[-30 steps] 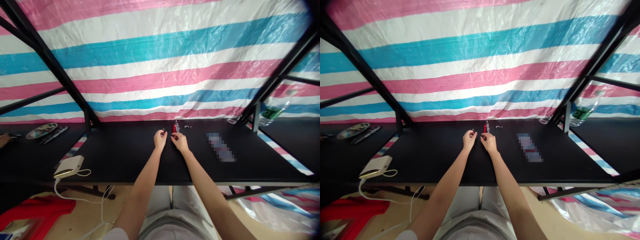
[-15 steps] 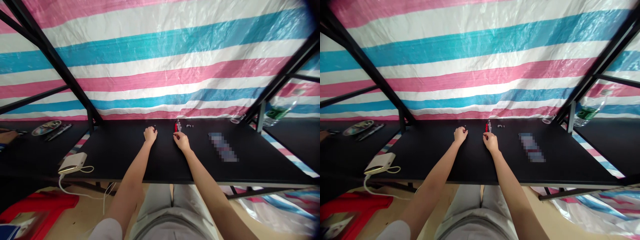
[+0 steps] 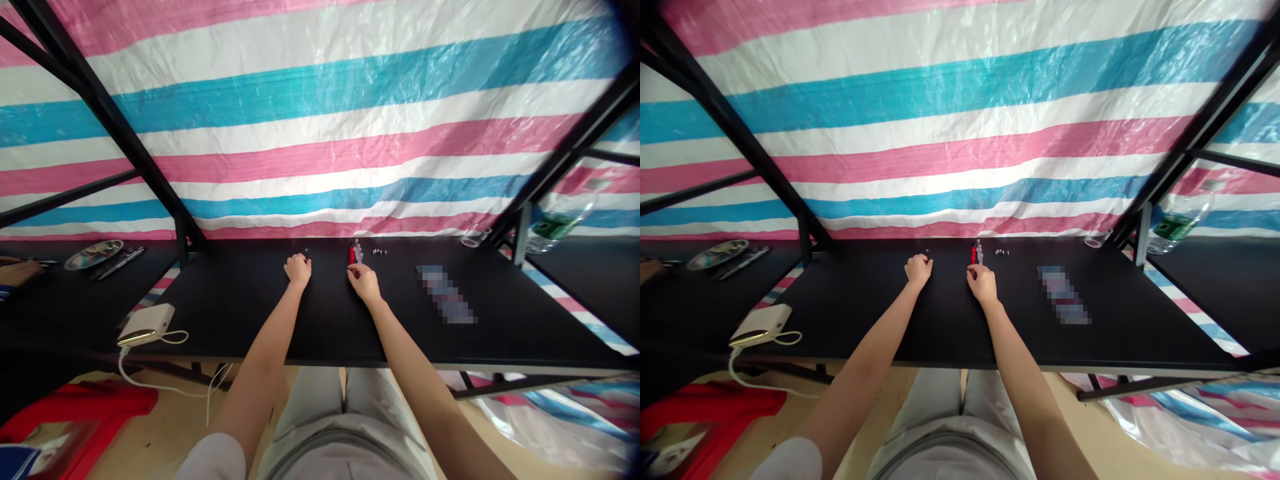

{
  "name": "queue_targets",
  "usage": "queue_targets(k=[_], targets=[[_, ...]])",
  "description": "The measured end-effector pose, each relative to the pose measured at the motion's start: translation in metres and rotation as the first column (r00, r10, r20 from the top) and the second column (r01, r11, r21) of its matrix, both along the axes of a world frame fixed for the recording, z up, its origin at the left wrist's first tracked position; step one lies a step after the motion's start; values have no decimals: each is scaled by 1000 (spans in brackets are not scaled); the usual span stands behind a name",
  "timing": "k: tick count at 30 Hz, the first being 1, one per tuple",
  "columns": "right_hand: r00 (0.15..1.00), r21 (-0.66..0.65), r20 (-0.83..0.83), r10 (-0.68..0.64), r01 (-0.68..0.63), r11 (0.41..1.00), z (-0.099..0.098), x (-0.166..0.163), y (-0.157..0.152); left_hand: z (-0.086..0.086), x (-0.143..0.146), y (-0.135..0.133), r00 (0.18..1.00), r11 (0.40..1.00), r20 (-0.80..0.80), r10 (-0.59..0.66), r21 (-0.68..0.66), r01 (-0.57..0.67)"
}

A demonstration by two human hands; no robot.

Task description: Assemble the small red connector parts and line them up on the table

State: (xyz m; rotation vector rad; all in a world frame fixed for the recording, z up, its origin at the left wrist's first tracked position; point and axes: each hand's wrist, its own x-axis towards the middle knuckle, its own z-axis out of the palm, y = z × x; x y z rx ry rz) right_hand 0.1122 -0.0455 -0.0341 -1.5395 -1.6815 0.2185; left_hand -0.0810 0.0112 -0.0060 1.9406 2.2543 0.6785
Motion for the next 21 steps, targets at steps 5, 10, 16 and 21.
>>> queue_targets(k=[5,10,16,21], targets=[[984,-24,49,-173,174,984,8,4,-4,-2,-3,0,999,999,-28,-29,16,29],[938,-27,94,-333,337,941,10,7,-5,-3,-9,2,994,996,-55,-90,24,91],[950,-98,139,-279,293,951,3,6,-3,0,-15,5,994,994,-21,-109,1,109],[958,-129,142,-250,268,955,0,4,-1,7,-22,-4,996,995,10,-92,-25,92]])
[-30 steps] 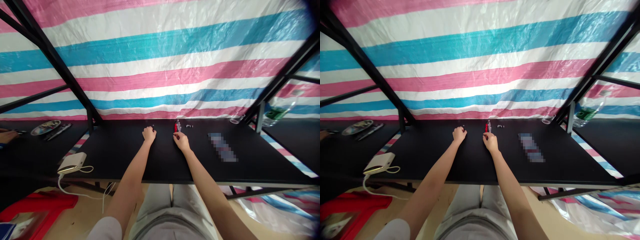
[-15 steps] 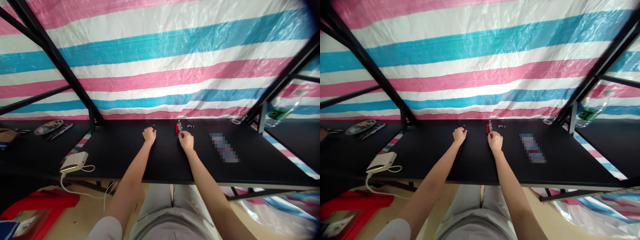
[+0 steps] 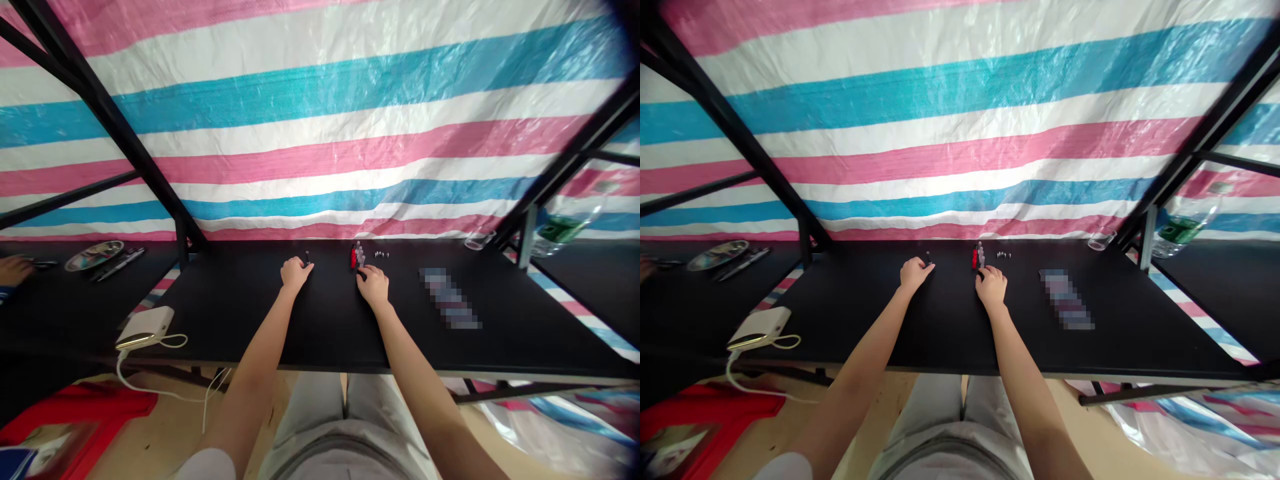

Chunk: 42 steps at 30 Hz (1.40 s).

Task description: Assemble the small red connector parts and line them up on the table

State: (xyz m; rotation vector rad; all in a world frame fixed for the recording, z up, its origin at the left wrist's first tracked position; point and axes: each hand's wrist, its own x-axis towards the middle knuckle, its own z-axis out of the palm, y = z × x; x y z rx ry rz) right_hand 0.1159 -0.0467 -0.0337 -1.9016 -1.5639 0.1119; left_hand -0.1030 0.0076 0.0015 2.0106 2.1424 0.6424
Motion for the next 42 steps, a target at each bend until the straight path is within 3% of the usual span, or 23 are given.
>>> queue_targets(k=[3,5,9,11,14,21,24,30,37,42], targets=[[1000,-11,4,0,0,1000,0,-1,1,4,7,-14,999,999,15,-46,25,45],[1000,-17,10,4,-4,1000,0,-1,1,5,19,-24,981,978,20,-194,77,192],[1000,-24,15,12,-12,1000,-1,-1,1,4,53,-35,836,823,43,-547,210,528],[1000,-20,14,19,-19,1000,-2,0,2,1,68,-34,785,769,47,-618,244,591],[999,-1,12,32,-32,999,-5,2,4,-5,82,-27,764,744,20,-645,242,622],[999,20,12,38,-38,999,-8,3,6,-19,94,-14,783,757,-5,-623,251,604],[999,16,15,30,-30,999,-7,2,6,-19,97,-11,827,792,4,-563,290,537],[999,0,24,35,-35,999,-6,2,6,-21,93,-9,874,882,227,-430,311,353],[999,-34,45,24,-23,999,-3,-2,4,-27,63,-26,714,959,651,-259,261,110],[998,-47,60,35,-32,998,-3,-1,3,-30,55,-35,638,969,736,-228,237,73]])
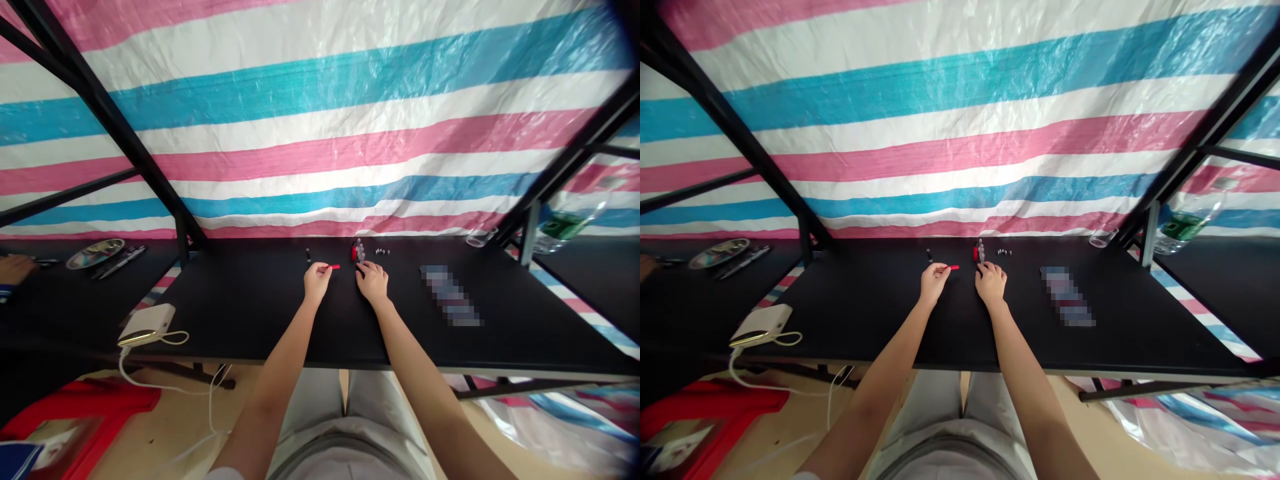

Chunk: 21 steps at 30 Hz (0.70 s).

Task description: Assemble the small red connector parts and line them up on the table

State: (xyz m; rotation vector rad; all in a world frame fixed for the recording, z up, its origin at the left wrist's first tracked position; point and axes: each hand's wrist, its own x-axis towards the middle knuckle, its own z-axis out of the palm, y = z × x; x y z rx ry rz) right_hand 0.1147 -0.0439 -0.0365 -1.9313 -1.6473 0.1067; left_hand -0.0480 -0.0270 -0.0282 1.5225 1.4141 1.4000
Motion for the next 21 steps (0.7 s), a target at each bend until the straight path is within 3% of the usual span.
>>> queue_targets(k=[7,15,21], targets=[[993,37,-8,116,-115,993,2,-5,-4,-4,-3,1,1000,1000,13,-13,20,12],[966,253,-84,244,-216,943,11,-13,-5,-8,-7,5,983,999,178,-34,3,34],[922,313,-176,345,-280,907,7,-13,-2,-6,-6,5,960,999,276,-46,27,40]])
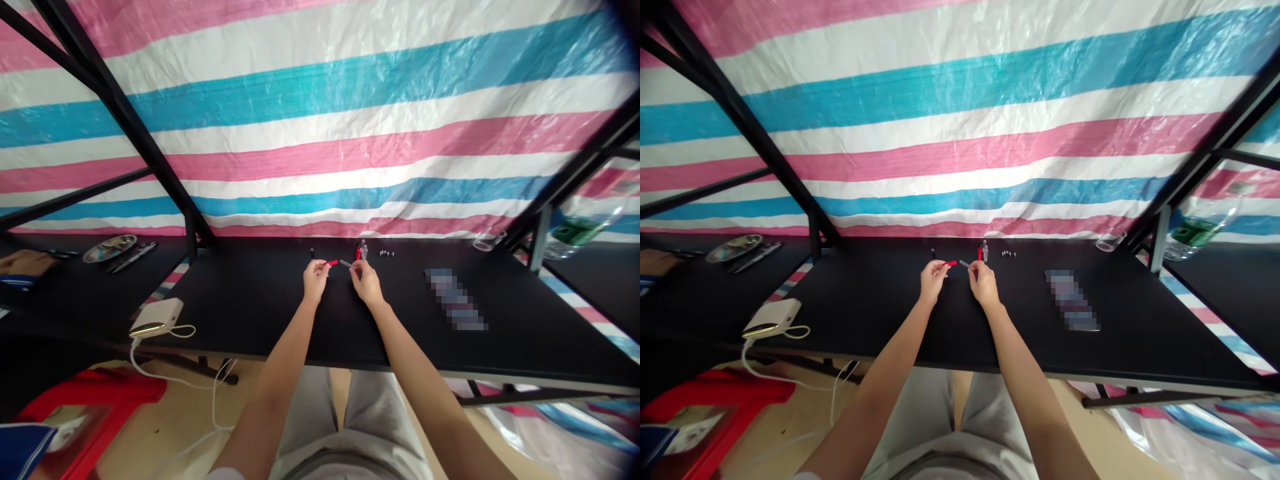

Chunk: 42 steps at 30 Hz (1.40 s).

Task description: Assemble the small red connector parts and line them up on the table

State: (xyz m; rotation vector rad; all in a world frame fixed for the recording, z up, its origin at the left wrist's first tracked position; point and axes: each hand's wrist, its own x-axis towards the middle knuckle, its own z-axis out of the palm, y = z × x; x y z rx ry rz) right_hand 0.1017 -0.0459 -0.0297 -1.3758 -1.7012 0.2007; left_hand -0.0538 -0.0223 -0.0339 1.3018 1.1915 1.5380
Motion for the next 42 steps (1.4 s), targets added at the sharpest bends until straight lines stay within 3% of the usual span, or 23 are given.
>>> queue_targets(k=[4,12,17,22,28,35,42], targets=[[998,-29,5,63,-63,998,-2,-2,0,-2,0,0,1000,1000,-7,-4,6,4],[992,-80,122,18,-8,997,-1,-3,-1,-2,1,-1,976,999,-211,47,15,-45],[940,-155,316,131,-85,984,5,-12,-5,-4,1,1,981,1000,-190,31,8,-30],[908,-177,389,157,-93,980,6,-18,-4,-11,3,6,980,999,-194,-33,28,39],[907,-163,406,110,-46,986,3,-22,4,-10,5,7,997,999,-70,-22,-36,20],[903,-158,416,108,-45,986,0,-21,10,-8,4,4,997,997,-38,65,-39,-67],[905,-168,420,-68,151,974,2,-12,5,-8,6,2,999,996,-14,45,-76,-46]])
